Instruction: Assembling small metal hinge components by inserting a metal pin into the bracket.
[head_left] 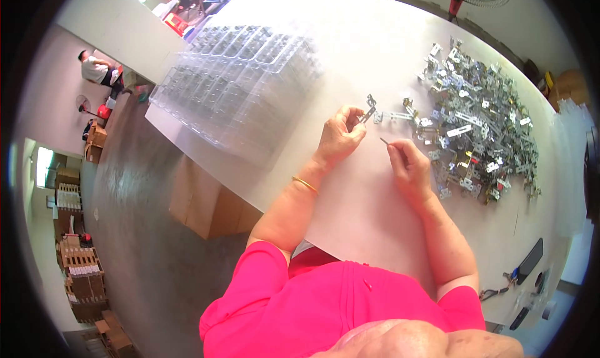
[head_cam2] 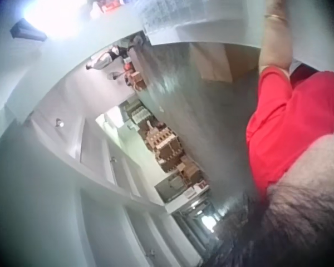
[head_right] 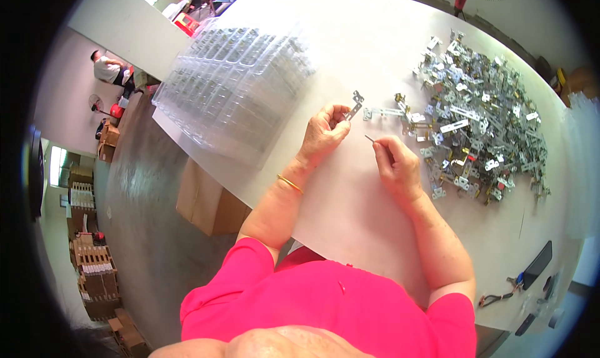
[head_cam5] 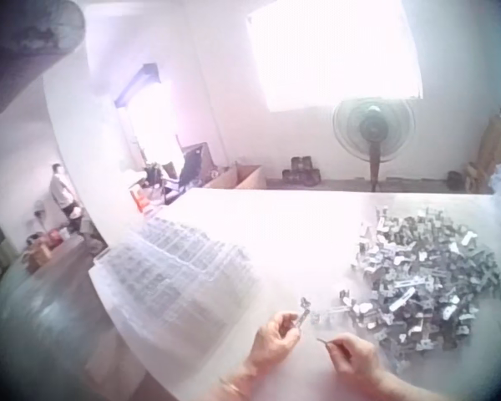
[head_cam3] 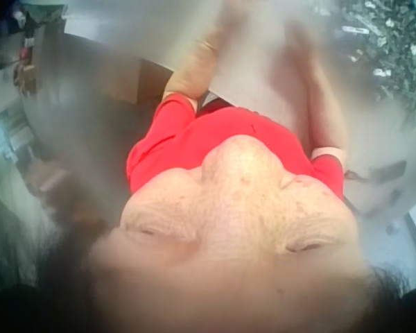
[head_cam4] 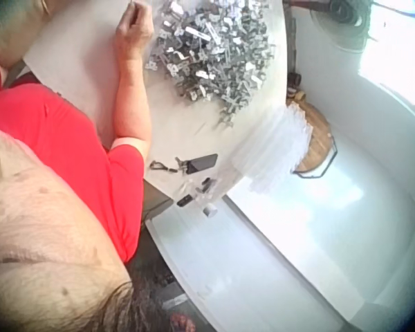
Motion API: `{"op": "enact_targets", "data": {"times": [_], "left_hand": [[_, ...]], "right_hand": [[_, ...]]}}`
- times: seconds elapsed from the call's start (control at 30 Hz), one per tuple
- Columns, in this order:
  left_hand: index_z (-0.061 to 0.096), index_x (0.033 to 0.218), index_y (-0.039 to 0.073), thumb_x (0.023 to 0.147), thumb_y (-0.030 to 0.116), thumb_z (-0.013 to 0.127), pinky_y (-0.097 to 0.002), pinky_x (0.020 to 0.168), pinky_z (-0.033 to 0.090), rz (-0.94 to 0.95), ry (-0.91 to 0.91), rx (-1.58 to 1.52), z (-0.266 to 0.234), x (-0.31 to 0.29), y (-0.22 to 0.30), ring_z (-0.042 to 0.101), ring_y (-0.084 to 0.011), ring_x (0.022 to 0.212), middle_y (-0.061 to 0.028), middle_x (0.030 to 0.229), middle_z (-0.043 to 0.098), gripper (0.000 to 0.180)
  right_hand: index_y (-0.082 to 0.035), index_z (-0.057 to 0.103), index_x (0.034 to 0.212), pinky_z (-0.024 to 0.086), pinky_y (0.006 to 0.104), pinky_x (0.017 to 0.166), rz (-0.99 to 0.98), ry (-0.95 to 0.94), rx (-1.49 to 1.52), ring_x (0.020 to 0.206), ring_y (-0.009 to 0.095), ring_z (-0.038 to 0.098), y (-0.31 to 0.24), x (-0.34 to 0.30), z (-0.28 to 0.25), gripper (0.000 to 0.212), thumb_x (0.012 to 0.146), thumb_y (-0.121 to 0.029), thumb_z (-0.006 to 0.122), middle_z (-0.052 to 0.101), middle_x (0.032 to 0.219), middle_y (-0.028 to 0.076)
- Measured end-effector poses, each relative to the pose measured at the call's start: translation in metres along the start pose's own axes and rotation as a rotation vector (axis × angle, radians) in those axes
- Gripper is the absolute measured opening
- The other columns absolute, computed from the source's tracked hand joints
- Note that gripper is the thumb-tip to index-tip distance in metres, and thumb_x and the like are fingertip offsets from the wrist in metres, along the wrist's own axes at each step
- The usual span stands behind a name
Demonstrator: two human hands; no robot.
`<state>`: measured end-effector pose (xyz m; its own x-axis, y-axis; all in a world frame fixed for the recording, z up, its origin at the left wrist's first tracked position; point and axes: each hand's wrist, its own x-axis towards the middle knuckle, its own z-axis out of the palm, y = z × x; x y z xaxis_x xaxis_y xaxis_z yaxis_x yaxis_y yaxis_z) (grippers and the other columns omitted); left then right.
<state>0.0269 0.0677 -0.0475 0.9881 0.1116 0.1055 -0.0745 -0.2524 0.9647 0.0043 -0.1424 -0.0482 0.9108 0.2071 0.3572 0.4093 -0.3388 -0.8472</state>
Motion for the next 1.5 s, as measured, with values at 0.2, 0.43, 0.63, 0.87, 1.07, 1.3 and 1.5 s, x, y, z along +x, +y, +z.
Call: {"op": "enact_targets", "data": {"times": [0.2,0.43,0.63,0.87,1.07,1.3,1.5], "left_hand": [[0.070,0.103,0.000,0.081,0.007,0.068,-0.0286,0.067,0.051,0.014,0.108,0.222,0.000,-0.001,0.008,0.061,-0.0124,0.070,-0.0044,0.075,0.065,0.024],[0.075,0.093,0.002,0.078,0.010,0.070,-0.0330,0.066,0.052,0.211,0.193,0.517,-0.002,0.004,-0.009,0.061,-0.0187,0.068,-0.0087,0.077,0.066,0.018],[0.073,0.096,0.008,0.078,0.018,0.070,-0.0434,0.086,0.049,0.168,0.170,0.543,0.002,0.005,-0.016,0.066,-0.0290,0.087,-0.0101,0.088,0.069,0.021],[0.070,0.100,0.006,0.083,0.018,0.071,-0.0441,0.088,0.047,0.289,0.257,0.668,0.002,0.008,-0.026,0.064,-0.0289,0.090,-0.0101,0.091,0.068,0.020],[0.071,0.100,0.004,0.087,0.009,0.070,-0.0429,0.085,0.049,0.295,0.313,0.562,0.002,0.002,-0.003,0.064,-0.0289,0.086,-0.0113,0.091,0.067,0.014],[0.073,0.110,0.000,0.095,0.007,0.072,-0.0239,0.071,0.052,0.391,0.321,0.394,-0.043,-0.006,0.121,0.062,-0.0075,0.080,-0.0015,0.096,0.072,0.016],[0.076,0.104,-0.003,0.092,0.009,0.073,-0.0274,0.074,0.056,0.282,0.395,0.467,-0.145,0.047,0.183,0.069,-0.0114,0.081,-0.0088,0.093,0.077,0.017]], "right_hand": [[-0.004,0.067,0.098,0.040,0.0229,0.056,0.095,0.013,0.124,0.063,0.003,0.045,0.007,0.000,0.003,0.004,0.099,-0.007,0.069,0.054,0.070,-0.005],[-0.004,0.068,0.102,0.042,0.0217,0.060,0.168,-0.035,0.150,0.066,0.003,0.050,0.004,0.001,0.000,0.006,0.101,-0.009,0.067,0.057,0.073,-0.005],[-0.003,0.067,0.099,0.040,0.0238,0.056,0.135,0.003,0.129,0.063,0.004,0.046,0.009,0.000,-0.001,0.006,0.098,-0.008,0.070,0.054,0.069,-0.003],[-0.004,0.068,0.099,0.042,0.0249,0.057,0.132,0.001,0.151,0.063,0.005,0.048,0.004,0.002,-0.003,0.006,0.098,-0.010,0.070,0.057,0.070,-0.001],[-0.005,0.067,0.099,0.042,0.0245,0.057,0.132,0.014,0.213,0.063,0.005,0.048,0.014,0.003,0.000,0.007,0.099,-0.011,0.069,0.056,0.070,-0.002],[-0.005,0.067,0.098,0.041,0.0239,0.057,0.171,-0.008,0.264,0.063,0.004,0.047,0.013,0.005,-0.002,0.008,0.100,-0.012,0.069,0.054,0.068,-0.005],[-0.005,0.067,0.097,0.042,0.0249,0.057,0.155,0.022,0.238,0.062,0.005,0.049,0.019,0.005,-0.001,0.009,0.099,-0.013,0.069,0.056,0.067,-0.003]]}}
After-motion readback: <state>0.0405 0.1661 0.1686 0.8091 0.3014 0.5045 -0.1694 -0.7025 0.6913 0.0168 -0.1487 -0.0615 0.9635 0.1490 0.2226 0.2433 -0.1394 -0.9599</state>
